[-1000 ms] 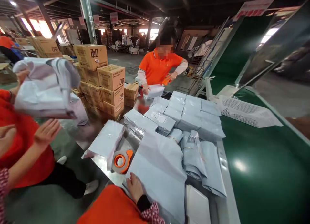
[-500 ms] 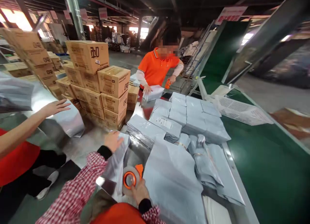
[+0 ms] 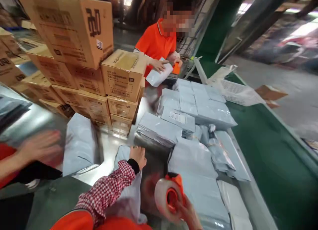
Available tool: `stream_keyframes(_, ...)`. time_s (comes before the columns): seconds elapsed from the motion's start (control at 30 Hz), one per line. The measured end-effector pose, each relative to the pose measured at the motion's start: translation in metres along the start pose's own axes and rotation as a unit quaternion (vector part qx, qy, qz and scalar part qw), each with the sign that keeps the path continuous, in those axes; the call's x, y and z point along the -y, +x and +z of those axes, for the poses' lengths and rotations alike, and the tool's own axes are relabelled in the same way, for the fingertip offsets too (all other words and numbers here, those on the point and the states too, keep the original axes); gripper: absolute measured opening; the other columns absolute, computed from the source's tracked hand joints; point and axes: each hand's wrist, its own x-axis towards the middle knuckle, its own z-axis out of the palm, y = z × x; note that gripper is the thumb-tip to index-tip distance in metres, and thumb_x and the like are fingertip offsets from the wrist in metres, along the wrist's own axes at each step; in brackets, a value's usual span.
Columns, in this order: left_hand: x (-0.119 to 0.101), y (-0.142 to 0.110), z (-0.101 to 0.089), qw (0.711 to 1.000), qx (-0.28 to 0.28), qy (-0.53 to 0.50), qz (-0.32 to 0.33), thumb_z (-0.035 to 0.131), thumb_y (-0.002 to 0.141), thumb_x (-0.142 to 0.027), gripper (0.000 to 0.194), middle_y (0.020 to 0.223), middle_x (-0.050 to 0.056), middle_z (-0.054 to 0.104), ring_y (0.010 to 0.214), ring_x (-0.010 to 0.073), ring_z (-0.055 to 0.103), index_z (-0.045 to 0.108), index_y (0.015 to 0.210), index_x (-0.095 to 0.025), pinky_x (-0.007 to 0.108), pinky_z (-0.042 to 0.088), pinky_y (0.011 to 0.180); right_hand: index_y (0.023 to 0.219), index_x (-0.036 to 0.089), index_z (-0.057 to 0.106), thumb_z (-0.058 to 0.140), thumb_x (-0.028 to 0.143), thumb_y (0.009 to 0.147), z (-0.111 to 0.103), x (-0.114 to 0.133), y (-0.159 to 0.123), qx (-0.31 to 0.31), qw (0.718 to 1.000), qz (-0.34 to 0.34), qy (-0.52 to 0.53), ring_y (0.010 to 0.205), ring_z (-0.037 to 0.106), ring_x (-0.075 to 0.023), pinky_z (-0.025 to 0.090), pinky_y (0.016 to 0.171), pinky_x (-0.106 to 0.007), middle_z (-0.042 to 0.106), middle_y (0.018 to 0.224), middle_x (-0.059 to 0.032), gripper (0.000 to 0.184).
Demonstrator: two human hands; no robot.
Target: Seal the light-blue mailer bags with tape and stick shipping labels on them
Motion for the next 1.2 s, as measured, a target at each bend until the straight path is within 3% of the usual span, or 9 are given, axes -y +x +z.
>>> stream_keyframes(0.17,-0.019,-0.005,0.008,0.997,0.015,-0.048,0.050,0.054,0.081,-0.029,0.026,0.099,0.016,0.066,0.103,0.0321,0.056,0.064,0.097,-0.011,0.053,0.033,0.097,0.095,0.024,0.067,0.079,0.049,0.056,-0.025,0.052,-0.011,-0.028,0.946,0.046,0.320,0.099,0.065,-0.0356,0.053,0.089,-0.052,0.072,0.099,-0.0096,0.048)
stream_keyframes(0.3,-0.027,-0.011,-0.019,0.979,-0.003,-0.195,0.062,0.048,0.090,-0.042,0.039,0.116,0.012,0.063,0.111,0.0218,0.056,0.058,0.115,-0.013,0.037,0.038,0.101,0.097,0.023,0.068,0.082,0.040,0.056,-0.016,0.089,-0.013,0.012,0.916,0.012,0.400,0.084,0.067,-0.0278,0.055,0.078,-0.042,0.072,0.090,-0.0059,0.046)
stream_keyframes(0.37,-0.032,-0.021,-0.039,0.913,0.059,-0.404,0.017,0.046,0.089,-0.053,0.048,0.108,0.012,0.065,0.099,0.0190,0.061,0.058,0.111,-0.012,0.031,0.046,0.088,0.108,0.023,0.064,0.080,0.036,0.058,-0.013,0.104,-0.020,0.080,0.924,-0.030,0.372,0.089,0.066,-0.0270,0.054,0.081,-0.041,0.071,0.098,-0.0057,0.054)
stream_keyframes(0.47,-0.039,-0.043,-0.057,0.725,0.212,-0.650,-0.084,0.061,0.076,-0.062,0.054,0.091,0.008,0.066,0.080,0.0151,0.063,0.063,0.095,-0.012,0.026,0.049,0.073,0.123,0.022,0.056,0.079,0.032,0.060,-0.017,0.125,-0.036,0.153,0.946,-0.084,0.273,0.106,0.060,-0.0282,0.050,0.092,-0.041,0.066,0.116,-0.0066,0.068)
stream_keyframes(0.53,-0.041,-0.057,-0.060,0.633,0.251,-0.718,-0.148,0.076,0.066,-0.055,0.049,0.085,0.005,0.066,0.074,0.0118,0.063,0.064,0.087,-0.012,0.023,0.048,0.070,0.125,0.022,0.056,0.076,0.034,0.063,-0.024,0.136,-0.048,0.155,0.964,-0.112,0.186,0.112,0.057,-0.0290,0.047,0.096,-0.040,0.062,0.123,-0.0072,0.066)
stream_keyframes(0.67,-0.038,-0.073,-0.053,0.536,0.314,-0.752,-0.218,0.087,0.053,-0.046,0.050,0.080,0.004,0.066,0.069,0.0116,0.063,0.065,0.082,-0.011,0.023,0.050,0.066,0.126,0.022,0.057,0.071,0.040,0.071,-0.035,0.153,-0.067,0.147,0.973,-0.172,0.039,0.112,0.056,-0.0298,0.048,0.094,-0.040,0.058,0.123,-0.0101,0.060)
stream_keyframes(0.93,-0.023,-0.083,-0.040,0.521,0.282,-0.739,-0.321,0.086,0.051,-0.020,0.033,0.066,-0.001,0.062,0.058,0.0085,0.056,0.065,0.076,-0.012,0.022,0.048,0.058,0.120,0.031,0.061,0.078,0.034,0.064,-0.020,0.161,-0.092,0.099,0.965,-0.233,-0.071,0.093,0.065,-0.0284,0.057,0.081,-0.038,0.064,0.116,-0.0092,0.059)
stream_keyframes(1.1,-0.020,-0.084,-0.046,0.493,0.360,-0.713,-0.344,0.078,0.066,-0.039,0.033,0.068,-0.002,0.062,0.057,0.0078,0.056,0.064,0.080,-0.012,0.021,0.047,0.056,0.119,0.031,0.064,0.074,0.031,0.065,-0.024,0.168,-0.086,0.176,0.959,-0.197,-0.101,0.081,0.068,-0.0297,0.058,0.074,-0.041,0.070,0.103,-0.0080,0.055)
stream_keyframes(1.2,-0.022,-0.085,-0.047,0.516,0.382,-0.696,-0.321,0.083,0.061,-0.042,0.046,0.077,-0.001,0.065,0.063,0.0089,0.060,0.064,0.093,-0.015,0.020,0.048,0.058,0.120,0.030,0.064,0.072,0.033,0.069,-0.030,0.170,-0.082,0.194,0.957,-0.188,-0.106,0.077,0.067,-0.0272,0.057,0.070,-0.038,0.070,0.099,-0.0074,0.051)
